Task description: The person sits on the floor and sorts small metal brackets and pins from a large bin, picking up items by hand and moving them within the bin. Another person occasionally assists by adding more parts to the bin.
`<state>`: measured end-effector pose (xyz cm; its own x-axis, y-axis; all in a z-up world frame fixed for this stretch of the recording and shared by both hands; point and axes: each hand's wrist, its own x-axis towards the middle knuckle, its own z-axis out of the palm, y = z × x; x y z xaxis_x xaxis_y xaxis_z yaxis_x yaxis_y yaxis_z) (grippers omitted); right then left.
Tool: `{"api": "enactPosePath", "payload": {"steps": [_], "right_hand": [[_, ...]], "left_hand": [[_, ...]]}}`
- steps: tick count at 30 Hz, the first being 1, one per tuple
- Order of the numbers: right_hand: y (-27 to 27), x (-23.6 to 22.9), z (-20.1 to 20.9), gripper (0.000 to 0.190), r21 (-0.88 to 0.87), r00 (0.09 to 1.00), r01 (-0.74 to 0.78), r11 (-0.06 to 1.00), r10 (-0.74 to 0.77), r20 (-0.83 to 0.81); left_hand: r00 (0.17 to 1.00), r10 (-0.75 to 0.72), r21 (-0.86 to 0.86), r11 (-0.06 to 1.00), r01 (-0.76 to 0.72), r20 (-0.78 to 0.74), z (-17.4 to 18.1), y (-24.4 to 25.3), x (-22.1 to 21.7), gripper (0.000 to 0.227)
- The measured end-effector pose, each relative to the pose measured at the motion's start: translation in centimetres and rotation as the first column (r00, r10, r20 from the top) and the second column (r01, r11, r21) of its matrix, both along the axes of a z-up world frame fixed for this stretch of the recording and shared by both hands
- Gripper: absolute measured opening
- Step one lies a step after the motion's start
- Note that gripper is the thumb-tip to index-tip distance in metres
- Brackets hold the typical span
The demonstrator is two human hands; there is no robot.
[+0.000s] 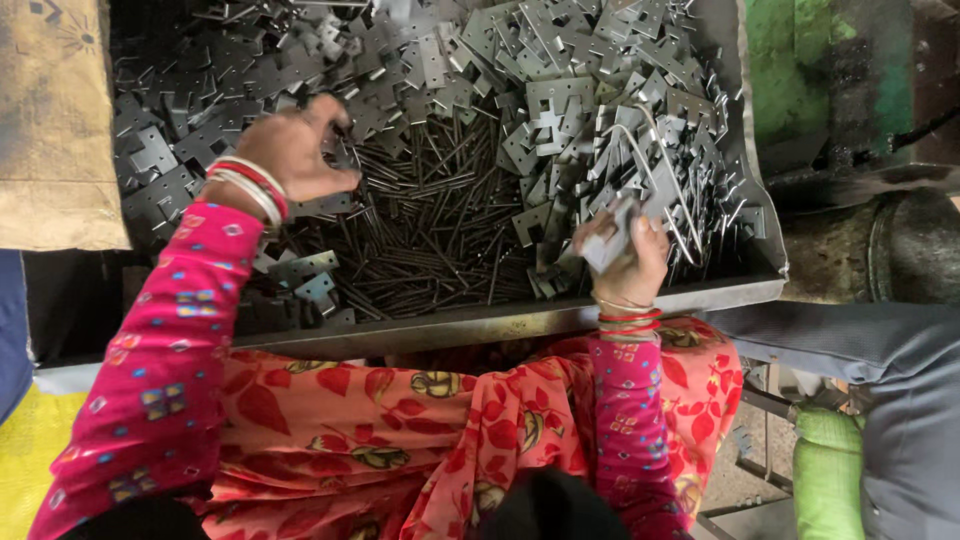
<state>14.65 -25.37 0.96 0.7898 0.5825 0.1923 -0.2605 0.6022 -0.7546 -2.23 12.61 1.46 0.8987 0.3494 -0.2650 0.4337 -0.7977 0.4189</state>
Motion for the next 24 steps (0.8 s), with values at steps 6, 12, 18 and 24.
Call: {"api": "enactPosePath", "payload": {"steps": [6,12,18,24], "right_hand": [[4.0,-1.7,-5.6,0.025,-0.775,0.887,-0.084,0.626,0.402,0.228],[7.5,-5.4,-10.6,0.020,-0.758,0.208,0.558,0.336,0.828,0.520],[4.5,-1.2,-9.1,0.022,-0.629,0.512,0.393,0.671,0.408,0.756],[1.0,1.9,-6.7,0.020,-0.366,0.966,-0.047,0.929,-0.052,-0.255]], "left_hand": [[0.928,0.084,-0.658,0.728,0.192,0.364,0.9,-0.4,0.3,0.065],[0.870,0.327,-0.926,0.198,0.320,0.370,1.8,-2.0,0.6,0.061],[0.870,0.482,-0.990,0.131,0.045,0.103,1.1,-2.9,1.2,0.060],[0.864,0.494,-0.957,0.283,-0.058,0.093,-1.6,-4.5,2.2,0.049]]}}
